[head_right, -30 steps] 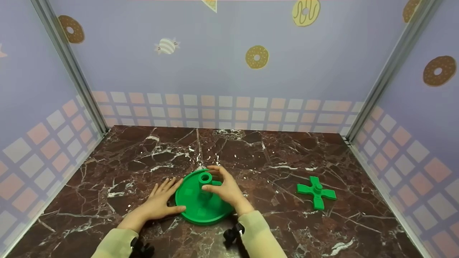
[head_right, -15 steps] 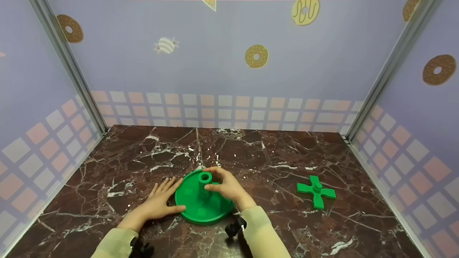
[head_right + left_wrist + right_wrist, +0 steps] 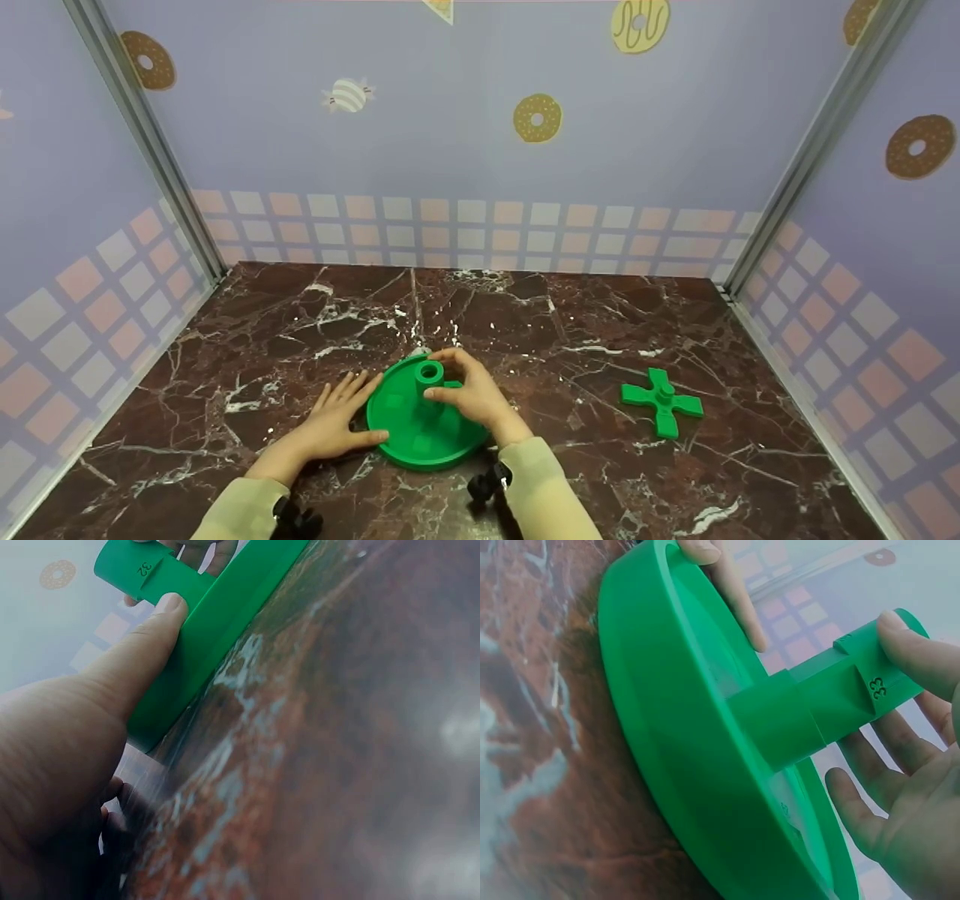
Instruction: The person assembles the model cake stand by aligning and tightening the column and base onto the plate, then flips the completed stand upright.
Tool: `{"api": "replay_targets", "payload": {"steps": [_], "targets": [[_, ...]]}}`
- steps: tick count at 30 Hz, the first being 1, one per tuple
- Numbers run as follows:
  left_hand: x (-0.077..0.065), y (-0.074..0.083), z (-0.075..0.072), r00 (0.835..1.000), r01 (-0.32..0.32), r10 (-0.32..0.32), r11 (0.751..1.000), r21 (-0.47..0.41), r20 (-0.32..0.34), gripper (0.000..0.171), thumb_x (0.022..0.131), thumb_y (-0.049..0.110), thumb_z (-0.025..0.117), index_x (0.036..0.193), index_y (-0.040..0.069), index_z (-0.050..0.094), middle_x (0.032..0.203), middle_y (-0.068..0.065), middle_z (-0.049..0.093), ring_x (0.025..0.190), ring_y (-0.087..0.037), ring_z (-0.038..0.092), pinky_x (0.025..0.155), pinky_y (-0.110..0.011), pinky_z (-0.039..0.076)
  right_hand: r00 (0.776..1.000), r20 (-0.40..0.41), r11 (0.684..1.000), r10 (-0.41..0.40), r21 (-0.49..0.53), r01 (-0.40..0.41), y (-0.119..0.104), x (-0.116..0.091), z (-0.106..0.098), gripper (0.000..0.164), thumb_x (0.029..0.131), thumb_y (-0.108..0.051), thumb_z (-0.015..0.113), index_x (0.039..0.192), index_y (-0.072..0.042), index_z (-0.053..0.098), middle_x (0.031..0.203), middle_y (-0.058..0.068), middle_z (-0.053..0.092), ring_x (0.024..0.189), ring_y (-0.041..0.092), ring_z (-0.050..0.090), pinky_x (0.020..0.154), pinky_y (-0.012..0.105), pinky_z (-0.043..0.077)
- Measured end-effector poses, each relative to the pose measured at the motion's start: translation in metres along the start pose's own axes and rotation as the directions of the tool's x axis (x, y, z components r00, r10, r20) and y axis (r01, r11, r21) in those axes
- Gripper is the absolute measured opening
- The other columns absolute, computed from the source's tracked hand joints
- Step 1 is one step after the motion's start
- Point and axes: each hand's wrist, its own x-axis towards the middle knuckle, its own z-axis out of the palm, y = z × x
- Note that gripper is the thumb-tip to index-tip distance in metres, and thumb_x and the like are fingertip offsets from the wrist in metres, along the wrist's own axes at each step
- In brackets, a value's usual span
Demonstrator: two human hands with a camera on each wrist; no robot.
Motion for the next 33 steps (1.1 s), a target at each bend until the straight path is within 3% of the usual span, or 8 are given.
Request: {"api": "replay_targets", "payload": {"steps": [6, 18, 26, 33], "targets": [[0.001, -0.001, 0.0, 1.0, -0.002, 0.002, 1.0, 0.008, 0.001, 0.103, 0.086, 0.071, 0.068, 0.166, 0.025, 0.022, 0.173, -0.018, 0.017, 0.161, -0.043, 0.007, 0.128, -0.067, -0.001, 0.999, -0.044, 0.999, -0.015, -0.03, 0.013, 0.0, -0.002, 0.004, 0.05, 0.088, -0.012, 0.082, 0.132, -0.002, 0.057, 0.127, 0.021, 0.068, 0.115, 0.035, 0.066, 0.103, 0.054, 0.051], [0.0, -0.001, 0.0, 1.0, -0.005, 0.005, 1.0, -0.001, -0.004, 0.103, 0.086, 0.071, 0.068, 0.166, 0.024, 0.023, 0.172, -0.018, 0.017, 0.161, -0.043, 0.007, 0.128, -0.067, -0.001, 0.994, -0.105, 0.999, -0.035, -0.039, 0.031, 0.004, -0.001, 0.01, 0.05, 0.085, -0.01, 0.085, 0.124, -0.004, 0.056, 0.122, 0.022, 0.067, 0.114, 0.043, 0.064, 0.103, 0.055, 0.05], [-0.002, 0.001, 0.0, 1.0, -0.002, 0.002, 1.0, 0.0, -0.002, 0.104, 0.086, 0.07, 0.069, 0.166, 0.023, 0.024, 0.172, -0.019, 0.018, 0.161, -0.043, 0.009, 0.128, -0.067, 0.0, 1.0, 0.022, 1.0, 0.004, 0.029, -0.004, 0.002, -0.002, -0.001, 0.07, 0.089, -0.009, 0.081, 0.149, -0.001, 0.046, 0.147, 0.023, 0.056, 0.133, 0.045, 0.055, 0.11, 0.056, 0.047], [-0.002, 0.002, 0.001, 1.0, -0.002, 0.002, 1.0, 0.013, -0.011, 0.103, 0.086, 0.069, 0.069, 0.166, 0.022, 0.024, 0.172, -0.02, 0.018, 0.161, -0.044, 0.009, 0.129, -0.066, 0.002, 0.988, 0.152, 0.998, -0.005, 0.06, -0.005, 0.0, 0.001, -0.011, 0.066, 0.093, -0.006, 0.075, 0.152, -0.005, 0.047, 0.151, 0.021, 0.055, 0.139, 0.039, 0.054, 0.116, 0.049, 0.045]]}}
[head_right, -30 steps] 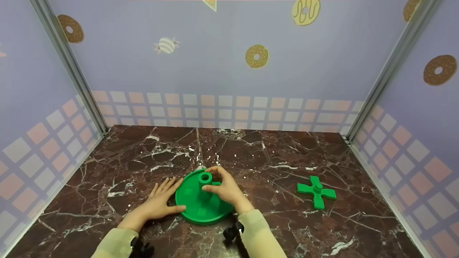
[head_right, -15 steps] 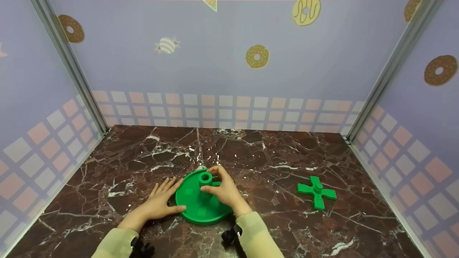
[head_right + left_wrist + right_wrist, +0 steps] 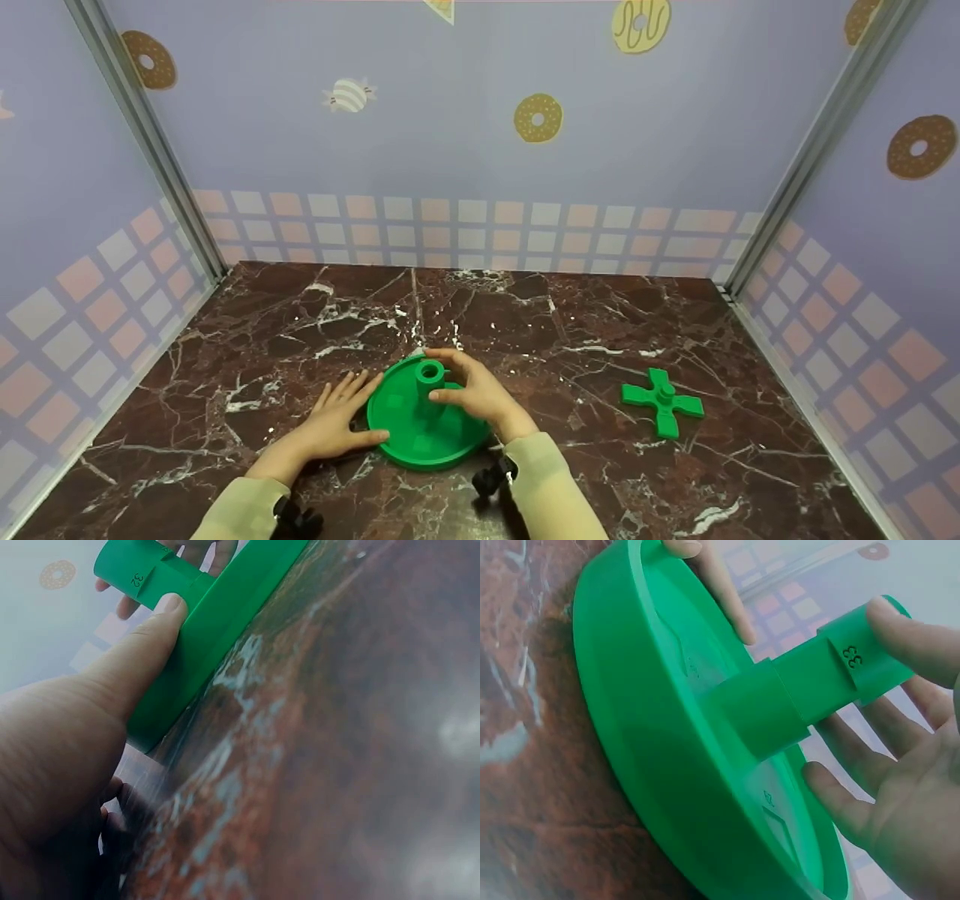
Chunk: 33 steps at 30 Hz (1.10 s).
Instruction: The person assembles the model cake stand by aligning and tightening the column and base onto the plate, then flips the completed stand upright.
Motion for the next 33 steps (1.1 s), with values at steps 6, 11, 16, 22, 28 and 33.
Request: {"api": "replay_targets", "payload": {"steps": [6, 11, 16, 22, 28, 33], "targets": [[0.0, 0.001, -0.001, 1.0, -0.004, 0.004, 1.0, 0.002, -0.002, 0.104, 0.086, 0.069, 0.07, 0.166, 0.021, 0.024, 0.172, -0.02, 0.018, 0.16, -0.044, 0.01, 0.128, -0.067, 0.002, 0.999, -0.016, 0.999, 0.032, -0.011, -0.032, 0.0, 0.0, 0.001, 0.058, 0.094, -0.006, 0.073, 0.148, -0.003, 0.052, 0.144, 0.02, 0.06, 0.134, 0.032, 0.059, 0.114, 0.048, 0.048], [0.0, 0.0, -0.001, 1.0, -0.004, 0.004, 1.0, 0.005, 0.001, 0.103, 0.086, 0.069, 0.069, 0.166, 0.022, 0.024, 0.172, -0.019, 0.018, 0.161, -0.043, 0.009, 0.128, -0.067, 0.002, 0.997, -0.056, 0.999, 0.043, -0.011, -0.044, 0.002, 0.0, 0.004, 0.057, 0.092, -0.007, 0.076, 0.144, 0.001, 0.054, 0.141, 0.021, 0.062, 0.131, 0.029, 0.06, 0.113, 0.045, 0.048], [0.0, -0.001, 0.0, 1.0, -0.008, 0.008, 1.0, 0.008, 0.001, 0.104, 0.086, 0.071, 0.069, 0.166, 0.021, 0.024, 0.172, -0.019, 0.018, 0.161, -0.043, 0.009, 0.128, -0.066, 0.002, 0.996, -0.089, 0.999, 0.029, -0.015, -0.03, 0.003, 0.0, 0.006, 0.055, 0.09, -0.006, 0.077, 0.14, 0.0, 0.056, 0.139, 0.022, 0.062, 0.128, 0.031, 0.062, 0.11, 0.042, 0.049], [0.0, -0.002, 0.0, 1.0, -0.014, 0.014, 1.0, 0.0, 0.003, 0.104, 0.086, 0.071, 0.068, 0.166, 0.021, 0.023, 0.172, -0.018, 0.018, 0.161, -0.043, 0.009, 0.128, -0.066, 0.001, 0.992, -0.123, 0.998, -0.002, -0.055, -0.004, 0.004, 0.0, 0.009, 0.053, 0.089, -0.007, 0.08, 0.136, -0.001, 0.057, 0.135, 0.022, 0.064, 0.124, 0.034, 0.063, 0.108, 0.049, 0.05], [0.0, -0.003, 0.0, 1.0, -0.013, 0.013, 1.0, -0.012, -0.001, 0.104, 0.086, 0.071, 0.068, 0.166, 0.022, 0.024, 0.172, -0.018, 0.018, 0.161, -0.043, 0.009, 0.129, -0.066, 0.0, 0.986, -0.162, 0.996, -0.028, -0.088, 0.014, 0.004, 0.0, 0.012, 0.051, 0.087, -0.007, 0.082, 0.132, -0.001, 0.058, 0.128, 0.022, 0.066, 0.117, 0.032, 0.065, 0.104, 0.05, 0.051], [-0.001, -0.002, 0.0, 1.0, -0.012, 0.012, 1.0, -0.007, 0.004, 0.104, 0.086, 0.072, 0.067, 0.166, 0.022, 0.023, 0.172, -0.018, 0.017, 0.161, -0.042, 0.008, 0.129, -0.066, 0.0, 0.979, -0.202, 0.995, -0.032, -0.101, 0.012, 0.005, 0.0, 0.016, 0.05, 0.085, -0.007, 0.083, 0.129, -0.001, 0.058, 0.124, 0.021, 0.067, 0.114, 0.032, 0.065, 0.104, 0.051, 0.051]]}}
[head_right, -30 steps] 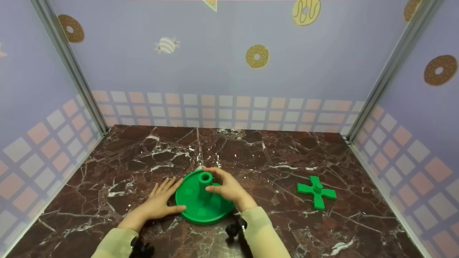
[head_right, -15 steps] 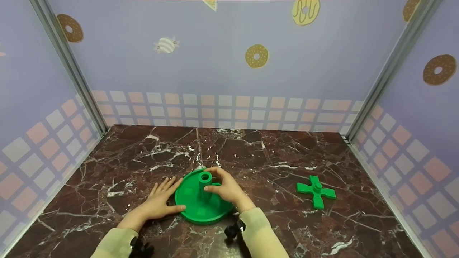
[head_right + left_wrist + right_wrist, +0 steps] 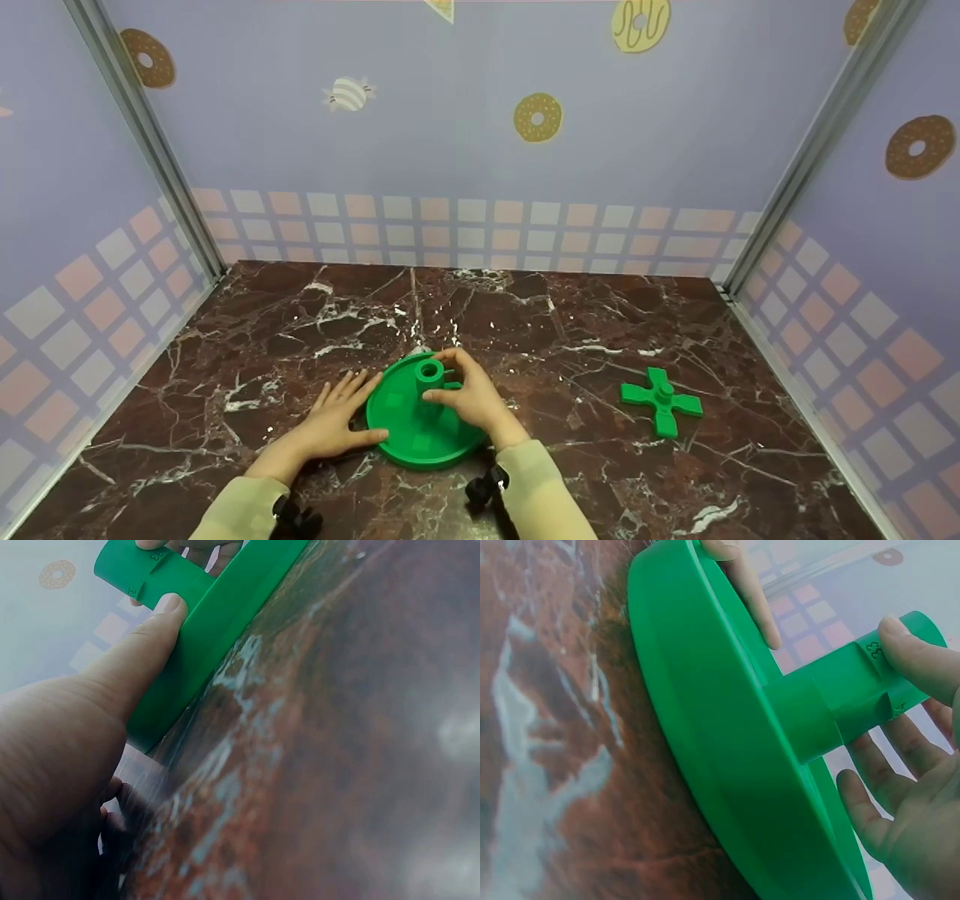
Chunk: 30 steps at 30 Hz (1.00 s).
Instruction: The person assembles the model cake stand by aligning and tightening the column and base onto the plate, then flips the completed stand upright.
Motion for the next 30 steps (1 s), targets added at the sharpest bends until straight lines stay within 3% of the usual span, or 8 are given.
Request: {"api": "replay_targets", "payload": {"steps": [13, 21, 26, 30], "targets": [[0.0, 0.001, -0.001, 1.0, -0.008, 0.008, 1.0, -0.006, -0.003, 0.104, 0.086, 0.07, 0.069, 0.166, 0.021, 0.024, 0.172, -0.02, 0.018, 0.161, -0.044, 0.008, 0.128, -0.067, 0.0, 0.998, -0.055, 1.0, 0.007, -0.006, -0.007, 0.002, -0.001, 0.004, 0.052, 0.083, -0.008, 0.086, 0.126, -0.001, 0.057, 0.122, 0.02, 0.067, 0.113, 0.034, 0.065, 0.103, 0.048, 0.051], [0.0, 0.002, 0.0, 1.0, 0.008, -0.008, 1.0, -0.005, -0.002, 0.103, 0.086, 0.07, 0.069, 0.166, 0.022, 0.024, 0.172, -0.019, 0.018, 0.161, -0.043, 0.009, 0.129, -0.066, 0.0, 0.992, 0.106, 0.993, 0.075, 0.081, -0.084, -0.002, 0.0, -0.008, 0.068, 0.089, -0.011, 0.081, 0.149, -0.003, 0.051, 0.146, 0.02, 0.058, 0.134, 0.04, 0.057, 0.113, 0.056, 0.046], [0.0, 0.002, 0.001, 1.0, 0.01, -0.01, 1.0, 0.006, -0.005, 0.103, 0.086, 0.069, 0.069, 0.166, 0.022, 0.024, 0.172, -0.019, 0.018, 0.161, -0.043, 0.009, 0.129, -0.066, 0.001, 0.98, 0.184, 0.994, 0.071, 0.07, -0.085, -0.004, 0.003, -0.016, 0.063, 0.093, -0.013, 0.076, 0.151, -0.006, 0.051, 0.15, 0.018, 0.057, 0.139, 0.038, 0.055, 0.116, 0.057, 0.045], [0.001, 0.002, 0.001, 1.0, 0.01, -0.01, 1.0, 0.0, -0.004, 0.103, 0.086, 0.069, 0.07, 0.166, 0.022, 0.024, 0.172, -0.019, 0.018, 0.161, -0.043, 0.009, 0.129, -0.066, 0.001, 0.981, 0.183, 0.996, 0.061, 0.054, -0.072, -0.004, 0.004, -0.016, 0.057, 0.094, -0.012, 0.075, 0.147, -0.006, 0.055, 0.145, 0.019, 0.06, 0.135, 0.037, 0.059, 0.113, 0.053, 0.049]]}}
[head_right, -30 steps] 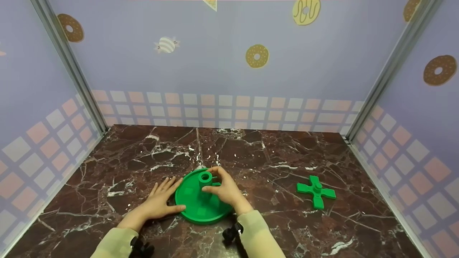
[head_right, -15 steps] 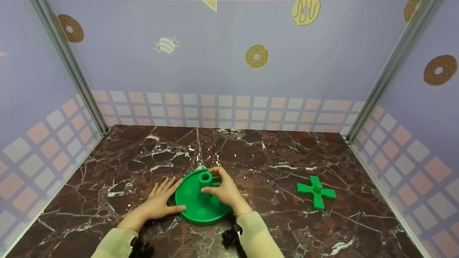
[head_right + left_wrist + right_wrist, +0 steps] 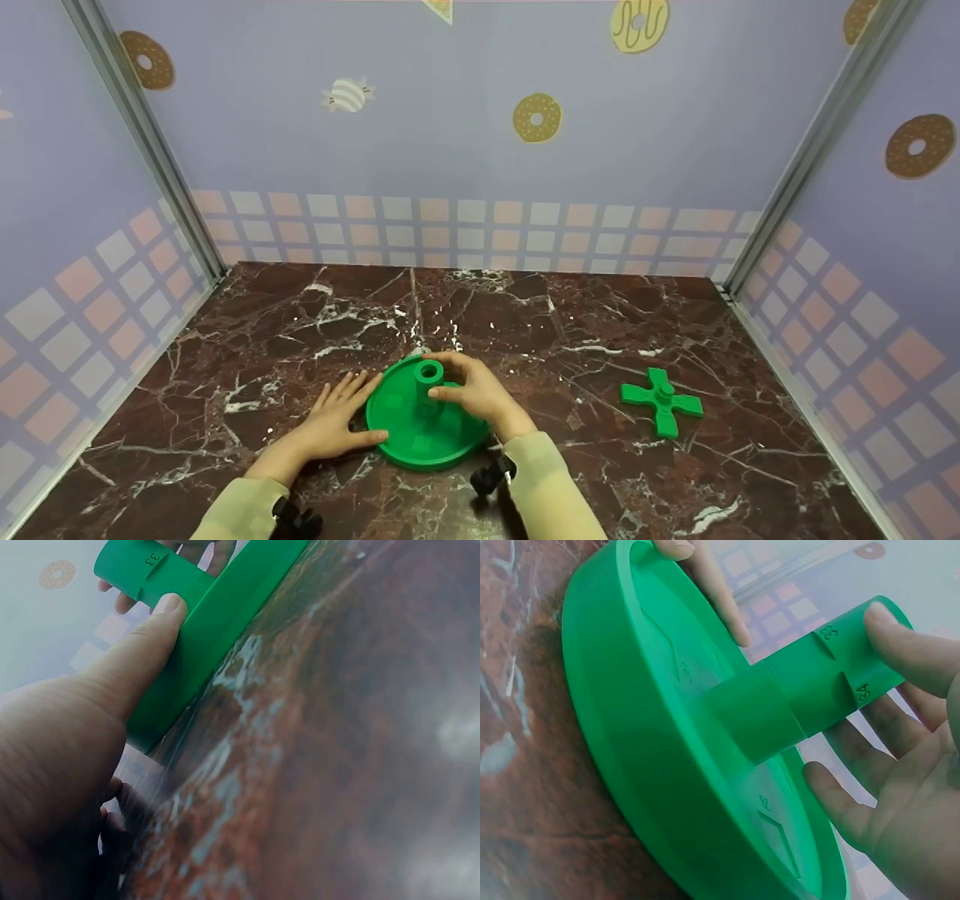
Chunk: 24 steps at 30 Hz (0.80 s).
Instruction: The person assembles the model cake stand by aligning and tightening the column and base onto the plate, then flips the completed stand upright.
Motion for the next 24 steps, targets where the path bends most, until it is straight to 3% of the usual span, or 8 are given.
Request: {"api": "replay_targets", "payload": {"steps": [11, 24], "targets": [[0.0, -0.002, 0.001, 1.0, -0.01, 0.01, 1.0, 0.009, -0.009, 0.105, 0.086, 0.07, 0.069, 0.166, 0.021, 0.024, 0.172, -0.019, 0.018, 0.161, -0.043, 0.009, 0.128, -0.066, 0.002, 0.998, -0.063, 1.0, -0.009, 0.002, 0.009, 0.0, 0.0, 0.006, 0.055, 0.091, -0.009, 0.078, 0.141, 0.004, 0.056, 0.137, 0.023, 0.063, 0.127, 0.038, 0.062, 0.111, 0.054, 0.049], [0.0, -0.001, 0.0, 1.0, -0.007, 0.007, 1.0, 0.002, -0.008, 0.104, 0.086, 0.07, 0.069, 0.166, 0.021, 0.024, 0.172, -0.019, 0.018, 0.161, -0.043, 0.009, 0.128, -0.067, 0.001, 0.99, -0.136, 0.999, -0.04, -0.029, 0.036, 0.002, 0.0, 0.011, 0.052, 0.087, -0.01, 0.082, 0.134, -0.001, 0.061, 0.131, 0.021, 0.067, 0.12, 0.029, 0.065, 0.105, 0.041, 0.052]]}}
